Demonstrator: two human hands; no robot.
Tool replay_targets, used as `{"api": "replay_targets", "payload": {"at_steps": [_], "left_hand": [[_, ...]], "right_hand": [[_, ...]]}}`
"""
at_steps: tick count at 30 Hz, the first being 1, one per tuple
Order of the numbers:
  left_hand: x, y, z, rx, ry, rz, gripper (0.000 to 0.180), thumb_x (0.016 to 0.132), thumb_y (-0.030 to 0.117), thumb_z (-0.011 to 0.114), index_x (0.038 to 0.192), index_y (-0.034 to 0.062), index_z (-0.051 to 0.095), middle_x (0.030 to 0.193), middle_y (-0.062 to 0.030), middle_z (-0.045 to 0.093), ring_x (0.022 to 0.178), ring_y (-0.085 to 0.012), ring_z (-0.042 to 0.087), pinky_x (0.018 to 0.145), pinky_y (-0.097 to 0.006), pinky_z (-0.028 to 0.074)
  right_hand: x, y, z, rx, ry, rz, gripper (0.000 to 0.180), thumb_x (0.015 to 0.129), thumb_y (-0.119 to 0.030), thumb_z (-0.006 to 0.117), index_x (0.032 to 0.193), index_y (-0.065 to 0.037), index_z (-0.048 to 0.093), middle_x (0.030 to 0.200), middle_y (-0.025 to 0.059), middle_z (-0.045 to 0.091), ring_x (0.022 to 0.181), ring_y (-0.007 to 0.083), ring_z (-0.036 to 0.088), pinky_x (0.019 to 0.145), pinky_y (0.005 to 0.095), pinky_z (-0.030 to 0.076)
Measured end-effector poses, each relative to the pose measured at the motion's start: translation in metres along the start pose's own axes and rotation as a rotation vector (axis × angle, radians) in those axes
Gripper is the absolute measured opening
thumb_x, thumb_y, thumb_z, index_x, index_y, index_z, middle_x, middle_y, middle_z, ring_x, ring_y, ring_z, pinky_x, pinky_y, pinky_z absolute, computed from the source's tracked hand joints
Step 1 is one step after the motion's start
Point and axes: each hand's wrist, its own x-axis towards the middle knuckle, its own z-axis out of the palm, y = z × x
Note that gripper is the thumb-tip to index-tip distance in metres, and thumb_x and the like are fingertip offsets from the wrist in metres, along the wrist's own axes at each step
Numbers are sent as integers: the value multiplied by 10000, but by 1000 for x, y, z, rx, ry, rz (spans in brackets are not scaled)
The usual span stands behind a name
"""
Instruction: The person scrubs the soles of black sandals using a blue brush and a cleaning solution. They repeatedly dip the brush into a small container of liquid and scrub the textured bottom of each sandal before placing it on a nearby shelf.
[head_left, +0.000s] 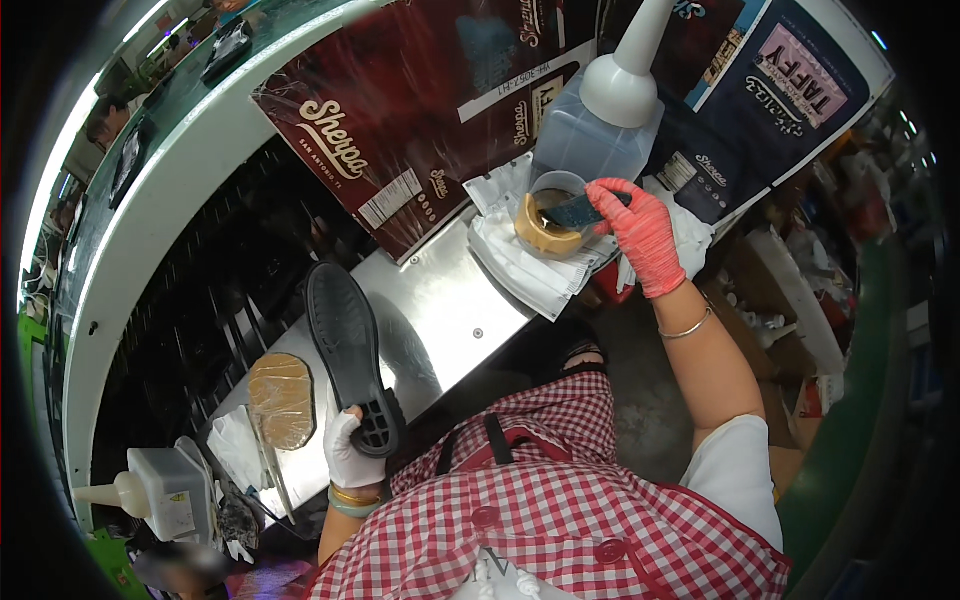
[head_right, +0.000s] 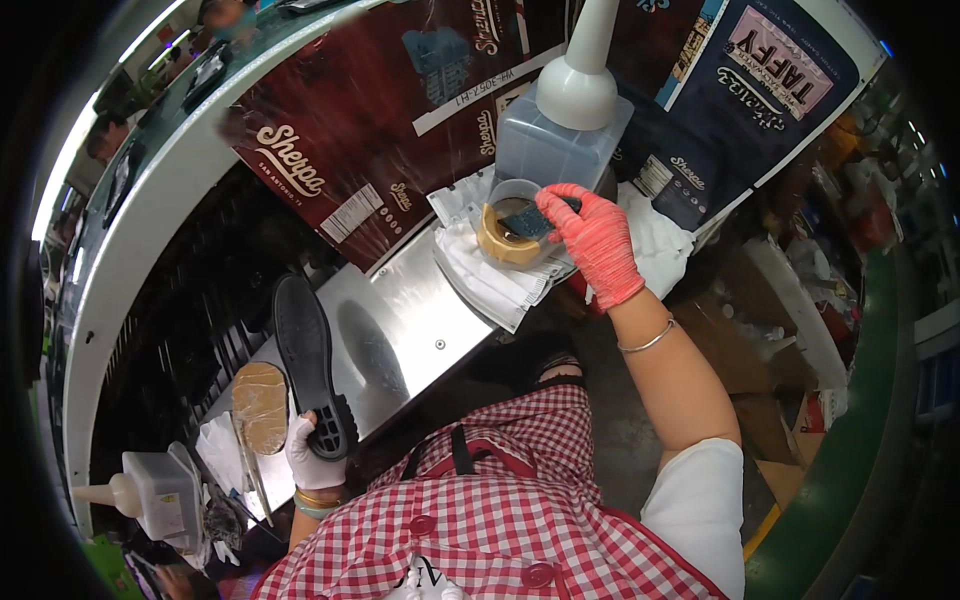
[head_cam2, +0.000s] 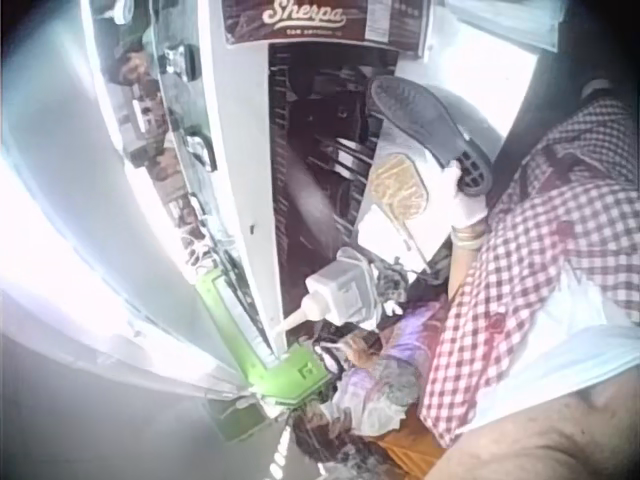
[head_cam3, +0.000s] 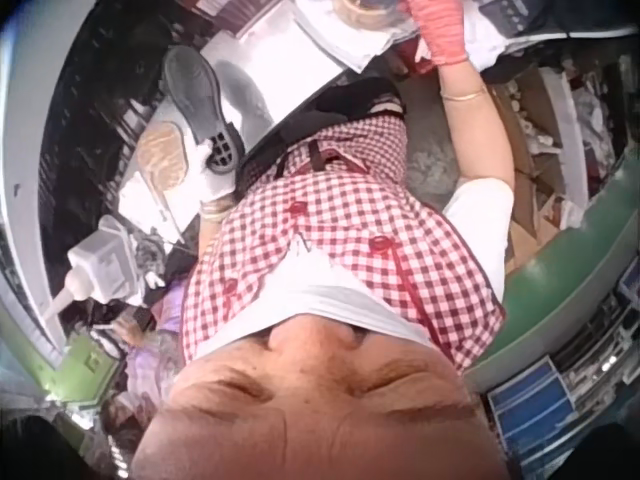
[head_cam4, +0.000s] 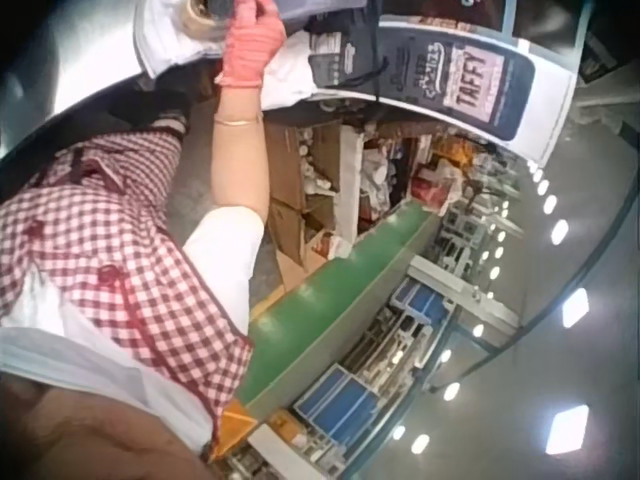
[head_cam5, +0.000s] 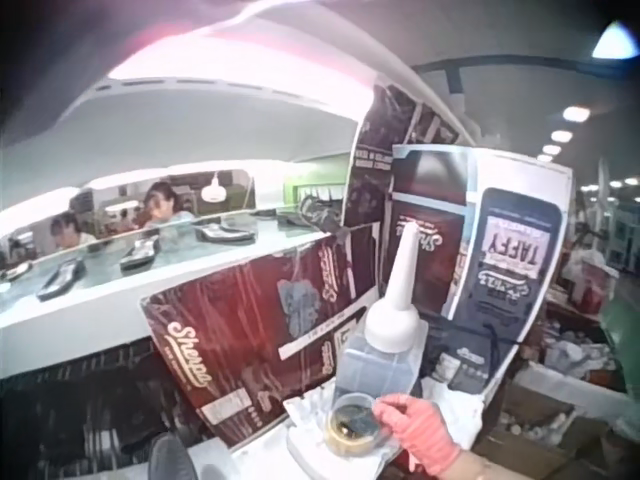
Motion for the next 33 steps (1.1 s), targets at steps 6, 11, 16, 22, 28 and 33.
{"api": "replay_targets", "payload": {"at_steps": [6, 11, 16, 22, 28, 33], "left_hand": [[3, -1, 21, -105, -147, -127, 582, 779, 226, 566, 1245, -85, 408, 1184, -287, 515, 1088, -348, 548, 927, -460, 478], [12, -6, 21, -143, -128, -154, 553, 895, 363, 497, 1258, -49, 429, 1169, -318, 521, 951, -378, 615, 728, -391, 563], [9, -12, 26, -118, -126, -111, 503, 942, 338, 403, 1345, 43, 346, 1165, -265, 538, 994, -332, 605, 755, -380, 546], [16, -21, 10, -215, -106, -128, 639, 920, 496, 390, 1393, 79, 286, 1253, -186, 475, 1043, -341, 574, 770, -401, 549], [8, -19, 15, -208, -151, -116, 847, 832, 722, 300, 1402, 96, 265, 1240, -170, 478, 1079, -303, 546, 788, -383, 540], [0, -14, 21, -138, -144, -96, 880, 809, 753, 296, 1407, 108, 251, 1206, -170, 495, 1039, -267, 568, 780, -361, 545]], "right_hand": [[3, -3, -1, -13, 20, 15, 215, 869, -177, 622, 978, 8, 643, 865, 39, 652, 732, 74, 574, 604, 218, 484], [5, -2, -2, -1, -10, 0, 221, 871, -184, 623, 976, 9, 642, 869, 44, 652, 723, 77, 580, 598, 213, 480], [4, 5, -12, -48, -7, 88, 237, 885, -216, 608, 982, -1, 635, 823, 25, 638, 580, 69, 569, 524, 169, 430], [-44, 6, 31, 366, -62, 164, 246, 913, -263, 567, 966, -30, 621, 723, 12, 605, 499, 38, 531, 410, 140, 336], [-110, -29, 122, 399, -311, 260, 234, 924, -234, 545, 995, -21, 614, 787, 44, 636, 572, 66, 601, 453, 142, 410], [-122, -28, 148, 362, -350, 257, 273, 917, -282, 555, 996, -29, 622, 742, 41, 627, 568, 71, 598, 459, 148, 409]]}}
